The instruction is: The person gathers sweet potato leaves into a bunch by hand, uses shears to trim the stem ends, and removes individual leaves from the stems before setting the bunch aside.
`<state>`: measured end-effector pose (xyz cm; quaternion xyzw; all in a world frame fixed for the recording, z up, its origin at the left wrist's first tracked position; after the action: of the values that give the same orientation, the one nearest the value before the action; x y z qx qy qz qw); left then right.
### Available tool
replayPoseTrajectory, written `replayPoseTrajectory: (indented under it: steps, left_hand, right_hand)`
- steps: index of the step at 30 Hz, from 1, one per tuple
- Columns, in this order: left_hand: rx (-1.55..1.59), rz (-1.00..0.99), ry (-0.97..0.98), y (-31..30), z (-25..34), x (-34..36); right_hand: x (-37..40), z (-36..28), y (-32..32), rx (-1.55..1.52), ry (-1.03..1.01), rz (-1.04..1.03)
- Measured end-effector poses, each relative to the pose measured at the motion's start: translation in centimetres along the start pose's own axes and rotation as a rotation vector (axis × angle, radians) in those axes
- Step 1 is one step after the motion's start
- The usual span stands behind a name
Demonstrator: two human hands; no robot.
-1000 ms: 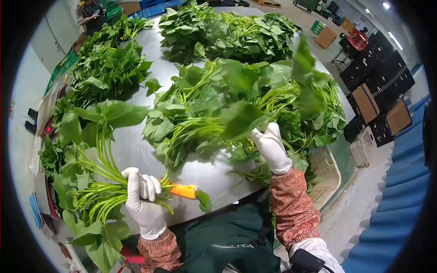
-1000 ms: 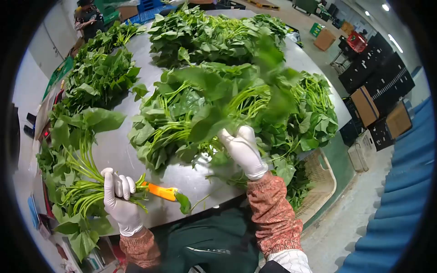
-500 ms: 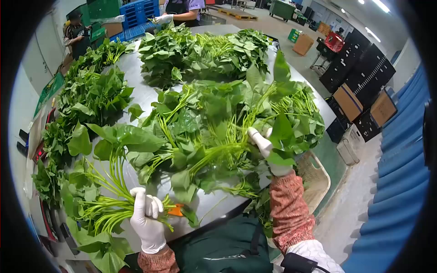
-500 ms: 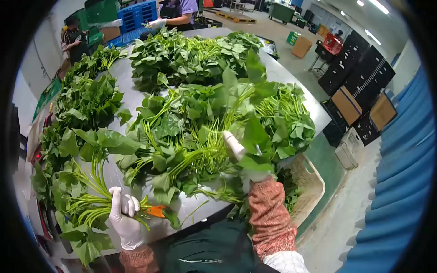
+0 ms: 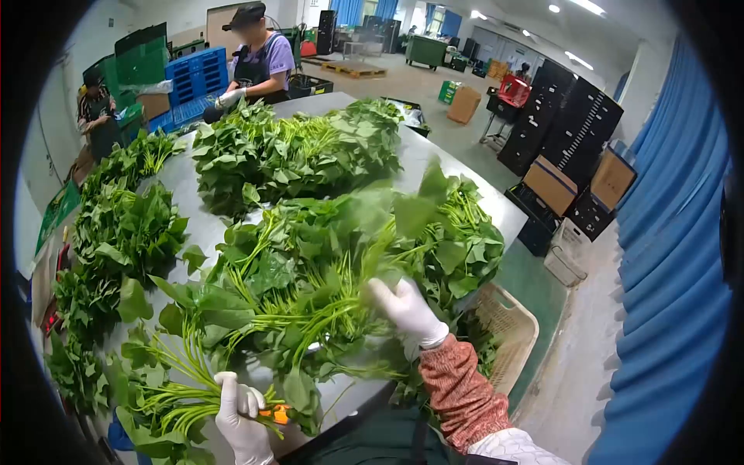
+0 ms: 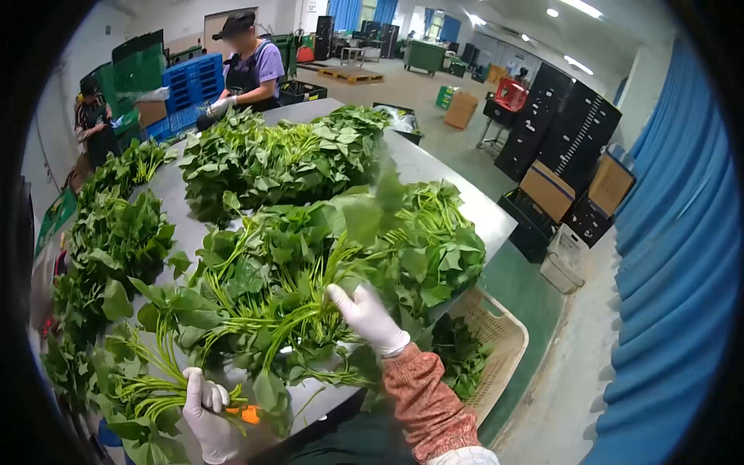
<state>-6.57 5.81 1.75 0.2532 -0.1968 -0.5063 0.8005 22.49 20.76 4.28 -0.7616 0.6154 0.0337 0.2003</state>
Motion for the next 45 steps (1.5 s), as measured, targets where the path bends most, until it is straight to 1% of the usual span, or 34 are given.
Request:
replayPoseTrajectory:
  steps: [1,2,4,5,8,9,10,11,12,14,15,18,19,22,23,24,26,27,28,29,30,31,32,33,34,35,36,38,40,41,42,43,44,45]
  left_hand:
    - [-0.009,-0.051,-0.027,0.4,-0.1,-0.3]
    - [0.005,-0.063,-0.059,0.7,-0.3,-0.6]
    - [0.026,-0.086,-0.120,1.7,-0.7,-1.1]
    - [0.023,-0.070,-0.179,2.4,-1.0,-1.0]
    - [-0.018,-0.164,-0.275,5.0,-1.9,0.0]
    - [0.044,-0.192,-0.351,5.0,-2.9,0.0]
    - [0.073,-0.282,-0.310,5.5,-2.9,0.3]
    - [-0.010,-0.260,-0.343,5.6,-3.0,0.5]
    - [-0.092,-0.235,-0.375,5.8,-3.0,0.6]
    - [0.000,-0.293,-0.359,5.6,-3.2,0.7]
    - [0.045,-0.322,-0.351,5.2,-3.5,0.7]
    - [-0.011,-0.262,-0.299,3.6,-4.8,-0.1]
    - [-0.037,-0.256,-0.256,3.8,-4.5,-0.3]
    - [-0.130,-0.137,-0.161,5.3,-2.5,-0.5]
    - [-0.167,-0.140,-0.043,4.4,-1.6,-1.2]
    - [-0.204,-0.140,0.074,3.4,-0.8,-1.8]
    - [0.057,0.089,-0.027,2.6,1.9,-3.0]
    - [0.144,-0.036,0.064,2.0,2.6,-3.6]
    - [0.114,0.049,0.029,1.4,2.4,-3.9]
    - [0.084,0.154,0.000,1.3,2.3,-4.3]
    - [0.071,0.207,0.019,2.1,2.0,-3.9]
    - [0.097,0.078,-0.034,2.2,1.7,-3.9]
    - [-0.060,0.127,0.019,3.9,2.1,-3.0]
    - [0.082,0.117,-0.095,3.1,0.5,-3.9]
    - [0.134,0.070,-0.113,3.2,-0.1,-3.8]
    - [0.136,0.043,-0.133,3.1,-0.7,-3.6]
    - [0.144,-0.005,-0.152,3.4,-0.9,-3.7]
    - [0.086,0.083,-0.193,3.9,-0.7,-3.0]
    - [0.024,0.083,-0.195,4.5,-1.0,-2.7]
    - [-0.056,0.112,-0.203,4.9,-0.5,-2.4]
    - [0.012,0.053,-0.197,4.4,-0.7,-2.7]
    - [-0.039,0.047,-0.146,3.4,-1.0,-2.5]
    - [0.070,0.043,-0.183,2.6,-1.4,-3.0]
    - [0.081,0.053,-0.146,2.3,-1.4,-3.5]
  right_hand:
    - [0.3,-2.2,0.1,0.115,0.131,-0.148]
    - [0.4,-4.3,1.1,-0.034,0.002,-0.248]
    - [1.4,-4.2,3.3,0.091,-0.022,-0.442]
    - [1.7,-4.5,4.7,0.181,-0.018,-0.603]
    - [2.5,-5.9,7.8,0.170,-0.264,-0.757]
    - [2.5,-6.0,8.3,0.157,-0.310,-0.795]
    - [2.8,-6.2,8.8,0.062,-0.144,-0.929]
    - [3.0,-5.2,8.9,0.121,-0.056,-0.984]
    - [3.2,-4.3,9.0,0.179,0.002,-0.998]
    - [3.5,-2.8,9.1,0.295,0.118,-1.029]
    - [3.1,-4.3,8.7,0.295,0.067,-0.985]
    - [2.4,-5.4,8.8,-0.020,-0.248,-0.665]
    - [2.4,-4.9,8.5,0.282,-0.146,-0.708]
    - [1.6,-7.5,7.9,0.249,-0.509,-0.271]
    - [1.1,-5.3,7.7,0.322,-0.325,-0.278]
    - [0.4,-5.8,5.7,0.135,-0.107,-0.156]
    - [-0.2,-0.6,2.1,0.159,0.402,-0.109]
    - [-0.3,0.9,0.6,0.517,0.296,-0.083]
    - [-0.1,1.7,0.1,0.857,0.170,-0.068]
    - [0.3,1.3,0.2,1.032,0.136,-0.130]
    - [0.5,0.6,0.8,1.195,0.084,-0.214]
    - [0.9,-1.6,1.5,1.189,-0.169,-0.204]
    - [1.5,-4.0,2.7,1.158,-0.407,-0.169]
    - [1.2,-5.4,3.2,0.885,-0.314,-0.096]
    - [1.2,-6.4,3.4,0.631,-0.205,-0.007]
    - [1.4,-7.6,5.0,0.447,-0.190,-0.072]
    - [1.6,-9.1,6.6,0.490,-0.232,-0.153]
    - [2.3,-10.3,9.4,0.561,-0.360,-0.204]
    - [2.6,-9.9,11.4,0.685,-0.403,-0.232]
    - [2.7,-8.9,12.1,0.688,-0.437,-0.245]
    - [2.8,-8.1,12.4,0.698,-0.464,-0.257]
    - [3.1,-8.1,12.4,0.723,-0.439,-0.213]
    - [3.0,-8.1,12.4,0.733,-0.414,-0.181]
    - [3.0,-8.0,12.2,0.743,-0.429,-0.145]
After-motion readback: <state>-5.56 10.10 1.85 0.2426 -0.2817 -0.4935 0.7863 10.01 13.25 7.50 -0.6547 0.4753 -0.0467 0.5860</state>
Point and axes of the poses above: each hand's wrist, its own x-axis away from the middle knuckle, its own y-axis out of the palm, z = x × y, the point moved 6 cm from there along -x, towards the middle knuckle, and after that the axes turned 7 degrees about -z, right-handed, at the moved point
